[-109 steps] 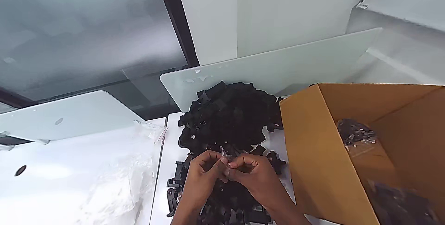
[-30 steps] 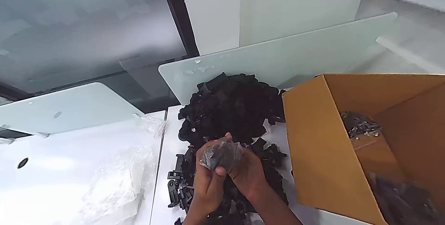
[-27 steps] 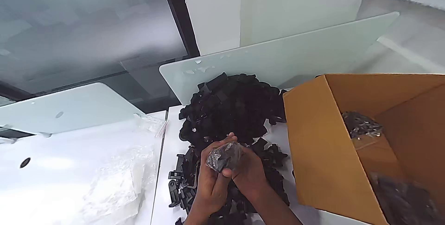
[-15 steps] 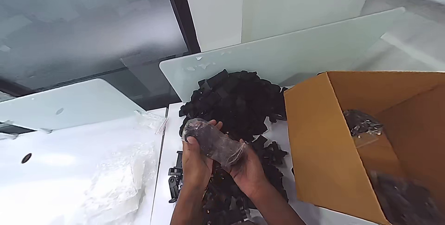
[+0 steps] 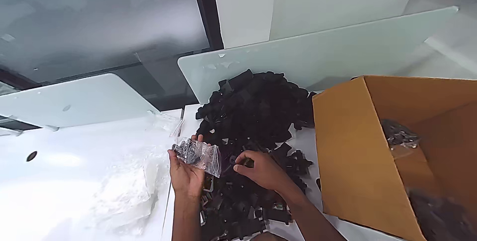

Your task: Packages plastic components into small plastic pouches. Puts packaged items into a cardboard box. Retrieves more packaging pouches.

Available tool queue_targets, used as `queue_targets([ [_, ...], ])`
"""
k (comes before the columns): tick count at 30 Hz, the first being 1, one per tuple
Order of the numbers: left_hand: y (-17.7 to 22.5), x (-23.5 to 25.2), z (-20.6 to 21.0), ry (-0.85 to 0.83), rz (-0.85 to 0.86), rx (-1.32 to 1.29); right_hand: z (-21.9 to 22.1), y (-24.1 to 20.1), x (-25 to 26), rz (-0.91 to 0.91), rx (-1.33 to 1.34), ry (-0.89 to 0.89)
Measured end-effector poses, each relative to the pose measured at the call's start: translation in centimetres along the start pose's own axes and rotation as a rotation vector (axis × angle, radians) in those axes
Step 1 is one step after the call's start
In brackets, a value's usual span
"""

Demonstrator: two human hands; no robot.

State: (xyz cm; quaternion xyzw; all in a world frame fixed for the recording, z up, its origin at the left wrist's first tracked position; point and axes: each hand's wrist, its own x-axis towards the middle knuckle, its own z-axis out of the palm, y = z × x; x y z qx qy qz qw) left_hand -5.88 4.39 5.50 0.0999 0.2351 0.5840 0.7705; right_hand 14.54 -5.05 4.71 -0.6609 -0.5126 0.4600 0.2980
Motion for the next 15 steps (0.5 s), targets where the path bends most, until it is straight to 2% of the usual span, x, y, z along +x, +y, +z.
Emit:
queue_targets([
  [2,0.1,0.0,-0.4,0.002,-0.012,-0.012,0.3,-1.2,1.1,0.043,-0.22,-0.081],
  [5,0.0,-0.2,-0.8,-0.031,-0.041,-0.028,1.4,-2.3,2.1,0.144,-0.41,-0.085],
  [15,-1.0,-0.1,-1.3,-0.05,-0.122,-0.108,2.1,-2.1,1.3,0.186,-0.548,-0.007],
])
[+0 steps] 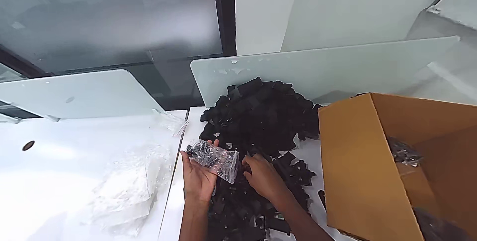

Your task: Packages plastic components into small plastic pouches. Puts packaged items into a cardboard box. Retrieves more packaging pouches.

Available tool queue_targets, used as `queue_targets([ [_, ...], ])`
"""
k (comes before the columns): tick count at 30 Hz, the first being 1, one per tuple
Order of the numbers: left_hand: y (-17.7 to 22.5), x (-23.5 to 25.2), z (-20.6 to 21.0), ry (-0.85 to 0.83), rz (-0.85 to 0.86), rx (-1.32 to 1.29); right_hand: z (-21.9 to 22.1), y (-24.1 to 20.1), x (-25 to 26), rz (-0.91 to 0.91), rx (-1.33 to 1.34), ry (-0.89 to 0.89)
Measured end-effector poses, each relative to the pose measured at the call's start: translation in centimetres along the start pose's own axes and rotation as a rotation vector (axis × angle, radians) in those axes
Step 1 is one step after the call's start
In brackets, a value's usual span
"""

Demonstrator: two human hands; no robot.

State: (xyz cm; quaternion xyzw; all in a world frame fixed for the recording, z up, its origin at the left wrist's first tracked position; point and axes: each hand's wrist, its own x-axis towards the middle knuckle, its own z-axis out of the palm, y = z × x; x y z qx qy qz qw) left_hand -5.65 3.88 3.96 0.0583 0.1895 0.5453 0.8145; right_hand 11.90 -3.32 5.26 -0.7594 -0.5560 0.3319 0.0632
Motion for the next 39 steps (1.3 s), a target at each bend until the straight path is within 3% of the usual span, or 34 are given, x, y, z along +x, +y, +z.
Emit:
queue_targets([
  [14,-0.3,-0.4,-0.6,-0.024,-0.029,0.017,-0.2,0.5,-1.1,-0.022,0.032,0.134],
  [19,-0.5,-0.7,-0.6,-0.039,-0.047,-0.01,1.6,1.6,-2.8,-0.31,0.445,0.506],
  [23,-1.1,-1.2,0.2,-0.083,-0.052,0.028,2.9,2.3,-2.9,-0.443,0.953,0.458],
  [28,-1.9,-2.0,1.1,-0.145,-0.062,0.084,3.6,3.1,-2.8,-0.616,1.299,0.314],
  [31,-1.9,-1.8,1.6,-0.119,-0.018,0.122,4.2,3.5,-2.9,-0.625,1.504,0.348],
  [39,-2.0,-2.1,2.9,-0.119,-0.028,0.138,3.8,3.4,-3.4,-0.577,1.306,0.497],
])
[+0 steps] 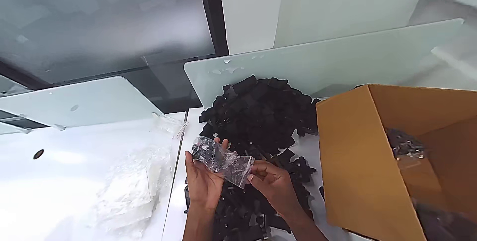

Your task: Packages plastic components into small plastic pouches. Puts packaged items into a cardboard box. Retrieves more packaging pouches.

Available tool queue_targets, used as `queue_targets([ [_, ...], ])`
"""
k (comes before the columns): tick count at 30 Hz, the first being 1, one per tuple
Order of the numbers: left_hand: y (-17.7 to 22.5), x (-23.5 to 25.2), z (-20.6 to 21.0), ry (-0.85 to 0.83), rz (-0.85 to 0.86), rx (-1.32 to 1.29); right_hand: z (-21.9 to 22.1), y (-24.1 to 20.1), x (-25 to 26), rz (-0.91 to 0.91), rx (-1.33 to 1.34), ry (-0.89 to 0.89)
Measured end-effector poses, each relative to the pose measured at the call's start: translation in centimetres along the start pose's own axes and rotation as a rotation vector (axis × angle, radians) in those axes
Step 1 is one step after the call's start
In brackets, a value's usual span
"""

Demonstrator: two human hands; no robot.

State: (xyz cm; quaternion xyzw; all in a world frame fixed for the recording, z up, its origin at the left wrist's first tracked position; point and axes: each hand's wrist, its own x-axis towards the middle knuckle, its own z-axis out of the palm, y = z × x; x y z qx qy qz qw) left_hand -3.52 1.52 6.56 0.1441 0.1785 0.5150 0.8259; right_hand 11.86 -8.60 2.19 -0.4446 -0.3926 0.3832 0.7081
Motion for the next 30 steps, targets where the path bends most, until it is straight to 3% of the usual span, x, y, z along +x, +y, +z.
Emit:
queue_targets([
  [7,-0.9,-0.3,1.5,-0.029,0.001,0.028,-0.3,0.8,0.3,-0.076,0.014,-0.088],
  [14,-1.5,0.1,2.9,-0.026,0.029,0.077,-0.3,1.2,0.6,-0.129,-0.082,0.108],
  [19,-2.0,0.0,3.6,0.0,0.045,0.105,-0.7,0.9,0.9,-0.102,-0.125,0.081],
  [26,-2.7,-0.2,4.8,-0.064,0.082,0.209,-1.7,1.4,1.1,-0.178,0.059,-0.055],
  [30,-2.5,-0.8,6.2,-0.25,0.173,0.404,-0.9,0.9,0.5,0.059,0.553,-0.052],
])
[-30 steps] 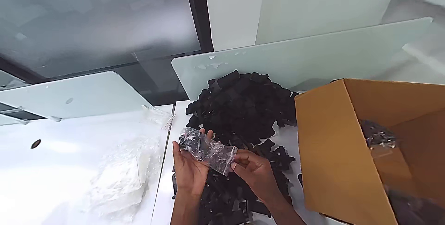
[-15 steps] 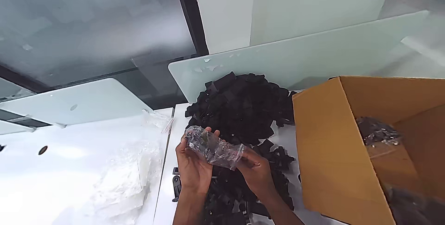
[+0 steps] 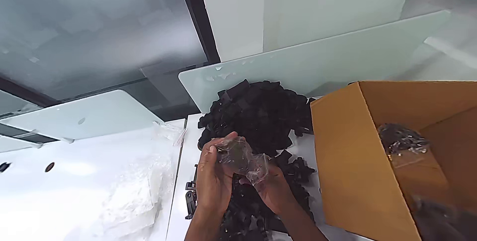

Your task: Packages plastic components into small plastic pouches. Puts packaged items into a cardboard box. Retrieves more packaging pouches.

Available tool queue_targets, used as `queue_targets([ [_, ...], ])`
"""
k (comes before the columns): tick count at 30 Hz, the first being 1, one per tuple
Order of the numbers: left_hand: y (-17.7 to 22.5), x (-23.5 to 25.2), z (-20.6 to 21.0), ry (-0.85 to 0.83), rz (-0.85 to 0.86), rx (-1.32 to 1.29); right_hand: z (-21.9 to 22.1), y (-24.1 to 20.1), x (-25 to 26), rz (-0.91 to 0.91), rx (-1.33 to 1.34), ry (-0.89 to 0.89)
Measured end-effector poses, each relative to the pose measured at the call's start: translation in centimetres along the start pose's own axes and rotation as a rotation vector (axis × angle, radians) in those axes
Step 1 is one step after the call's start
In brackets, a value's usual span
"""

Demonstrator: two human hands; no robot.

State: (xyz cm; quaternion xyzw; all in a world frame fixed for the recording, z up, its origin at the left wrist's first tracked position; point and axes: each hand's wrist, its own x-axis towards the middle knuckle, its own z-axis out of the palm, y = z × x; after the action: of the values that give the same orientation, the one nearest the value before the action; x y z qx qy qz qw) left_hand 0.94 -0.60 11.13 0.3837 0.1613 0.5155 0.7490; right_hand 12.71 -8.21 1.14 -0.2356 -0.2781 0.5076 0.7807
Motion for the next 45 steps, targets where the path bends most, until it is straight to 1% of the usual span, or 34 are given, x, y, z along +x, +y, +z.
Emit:
queue_targets([
  [2,0.8,-0.2,0.9,-0.105,0.051,0.171,0.6,-0.4,-0.1,0.067,0.217,0.0],
  [4,1.5,-0.3,1.4,-0.235,0.105,0.346,0.9,-0.6,0.0,0.066,0.341,-0.043],
  [6,2.1,-0.2,1.7,-0.318,0.164,0.531,1.0,-0.7,-0.1,0.049,0.362,-0.055],
  [7,2.3,-0.2,1.9,-0.331,0.192,0.574,1.1,-0.9,-0.2,0.035,0.347,-0.065],
  [11,2.7,-0.3,2.2,-0.278,0.232,0.56,1.4,-1.5,-0.6,0.01,0.142,-0.023],
  [13,2.9,-0.5,2.4,-0.308,0.233,0.52,1.7,-1.8,-0.6,0.021,0.064,-0.012],
  [17,2.7,-0.5,2.6,-0.286,0.224,0.487,2.1,-1.3,-0.7,0.039,0.101,-0.014],
  [19,2.8,-0.1,2.6,-0.262,0.234,0.495,2.0,-1.3,-0.6,0.088,0.196,-0.016],
  [21,2.5,0.1,2.1,-0.19,0.221,0.527,2.3,-1.3,-1.0,0.198,0.26,0.076],
  [23,2.1,0.6,1.8,-0.144,0.216,0.512,2.6,-1.4,-0.8,0.228,0.225,0.101],
  [27,1.6,1.0,1.3,-0.003,0.179,0.447,2.3,-1.3,-0.9,0.14,0.069,-0.037],
  [30,1.6,0.9,1.1,-0.005,0.201,0.328,2.4,-1.7,-0.9,0.119,-0.093,-0.033],
  [32,1.6,0.8,1.1,-0.023,0.233,0.27,2.6,-1.9,-0.9,0.139,-0.13,-0.055],
  [34,1.2,0.8,0.9,-0.046,0.25,0.237,3.0,-2.3,-1.1,0.191,-0.115,-0.08],
  [36,0.8,0.8,0.8,-0.056,0.271,0.224,3.2,-2.8,-1.2,0.25,-0.046,-0.11],
  [40,0.2,0.9,0.4,-0.066,0.365,0.242,3.6,-4.1,-1.1,0.365,0.074,-0.156],
  [42,0.3,0.9,0.0,-0.062,0.402,0.291,3.6,-4.6,-1.1,0.393,0.091,-0.163],
  [45,1.3,0.7,-0.4,-0.049,0.436,0.442,4.0,-5.3,-1.1,0.367,0.086,-0.148],
])
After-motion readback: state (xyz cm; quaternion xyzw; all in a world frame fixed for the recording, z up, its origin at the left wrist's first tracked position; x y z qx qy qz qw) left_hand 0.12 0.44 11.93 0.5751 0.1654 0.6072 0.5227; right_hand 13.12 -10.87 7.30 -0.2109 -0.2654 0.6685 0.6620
